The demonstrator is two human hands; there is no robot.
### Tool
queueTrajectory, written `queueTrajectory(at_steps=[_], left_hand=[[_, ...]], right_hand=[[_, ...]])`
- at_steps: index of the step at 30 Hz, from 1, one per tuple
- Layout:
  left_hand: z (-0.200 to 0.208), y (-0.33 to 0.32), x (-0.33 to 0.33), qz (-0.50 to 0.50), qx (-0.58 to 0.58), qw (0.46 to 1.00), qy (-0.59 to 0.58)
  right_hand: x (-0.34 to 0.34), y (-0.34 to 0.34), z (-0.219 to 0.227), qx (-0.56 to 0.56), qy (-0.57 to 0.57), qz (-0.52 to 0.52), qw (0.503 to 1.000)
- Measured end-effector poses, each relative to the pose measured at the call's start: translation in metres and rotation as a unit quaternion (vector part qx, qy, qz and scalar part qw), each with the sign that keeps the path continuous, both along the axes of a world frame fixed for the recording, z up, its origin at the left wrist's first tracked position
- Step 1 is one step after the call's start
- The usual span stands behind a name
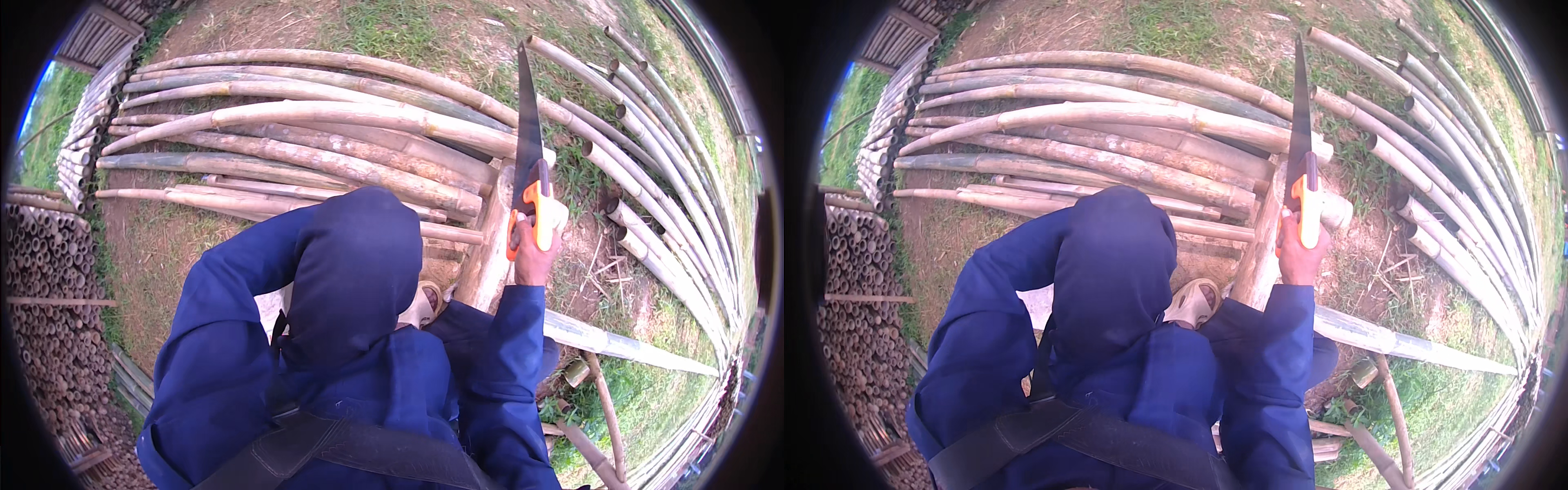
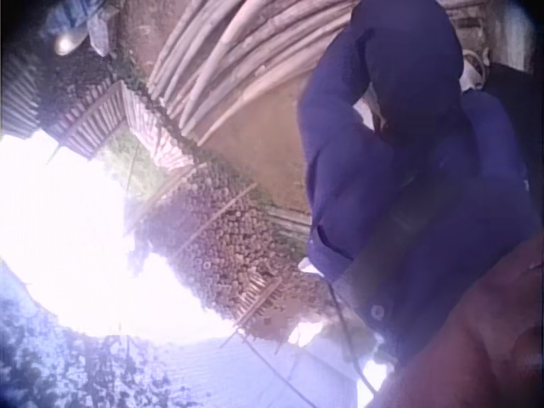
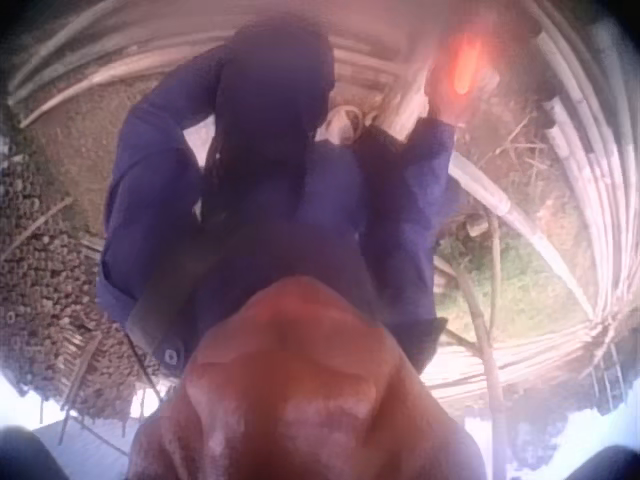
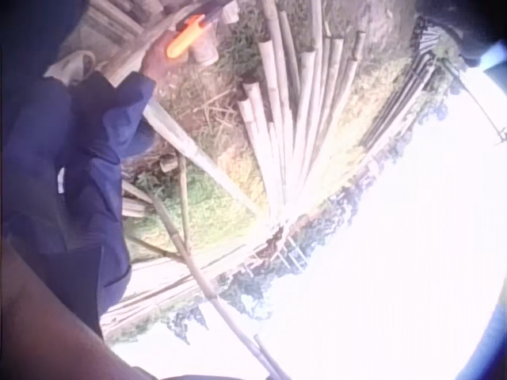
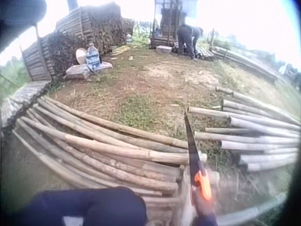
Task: The person repeatedly selects bamboo poles from a pile, positions them on a wooden support, and cuts them to length using a hand saw. After each cut, the person sets the saw aside and moves the cut pieces before selecting another pole.
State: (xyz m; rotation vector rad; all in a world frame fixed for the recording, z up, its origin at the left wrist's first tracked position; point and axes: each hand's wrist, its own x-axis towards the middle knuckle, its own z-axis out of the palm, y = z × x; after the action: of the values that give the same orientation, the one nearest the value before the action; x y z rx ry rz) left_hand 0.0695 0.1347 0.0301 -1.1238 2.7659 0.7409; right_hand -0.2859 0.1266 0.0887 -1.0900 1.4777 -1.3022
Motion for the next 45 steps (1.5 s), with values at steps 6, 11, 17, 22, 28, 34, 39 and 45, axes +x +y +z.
queueTrajectory(at_steps=[6, 11, 17, 22, 28, 34, 39, 45], left_hand=[[-0.024, -0.057, 0.000, -0.031, -0.207, 0.976, 0.065], [-0.001, -0.152, -0.038, 0.116, -0.310, 0.939, 0.088], [0.004, -0.195, -0.128, 0.125, -0.237, 0.963, 0.017], [0.003, -0.209, -0.141, 0.182, -0.074, 0.977, -0.089], [0.006, -0.208, -0.137, 0.155, -0.118, 0.979, -0.068], [0.003, -0.208, -0.137, 0.151, -0.103, 0.980, -0.081], [0.012, -0.213, -0.140, 0.178, -0.080, 0.976, -0.093], [0.011, -0.209, -0.141, 0.171, -0.061, 0.978, -0.106]], right_hand=[[0.002, 0.007, 0.005, -0.006, 0.021, 0.027, 0.999], [0.015, 0.009, 0.005, -0.019, 0.035, -0.004, 0.999], [0.028, 0.007, 0.007, -0.080, 0.106, -0.018, 0.991], [0.029, -0.002, 0.007, -0.072, 0.147, -0.015, 0.986], [0.022, 0.052, 0.020, 0.015, 0.111, -0.023, 0.993], [0.020, 0.109, 0.042, -0.014, 0.172, -0.020, 0.985], [0.026, 0.023, 0.012, -0.027, 0.154, -0.008, 0.988], [0.022, 0.135, 0.047, 0.081, 0.129, -0.001, 0.988]])
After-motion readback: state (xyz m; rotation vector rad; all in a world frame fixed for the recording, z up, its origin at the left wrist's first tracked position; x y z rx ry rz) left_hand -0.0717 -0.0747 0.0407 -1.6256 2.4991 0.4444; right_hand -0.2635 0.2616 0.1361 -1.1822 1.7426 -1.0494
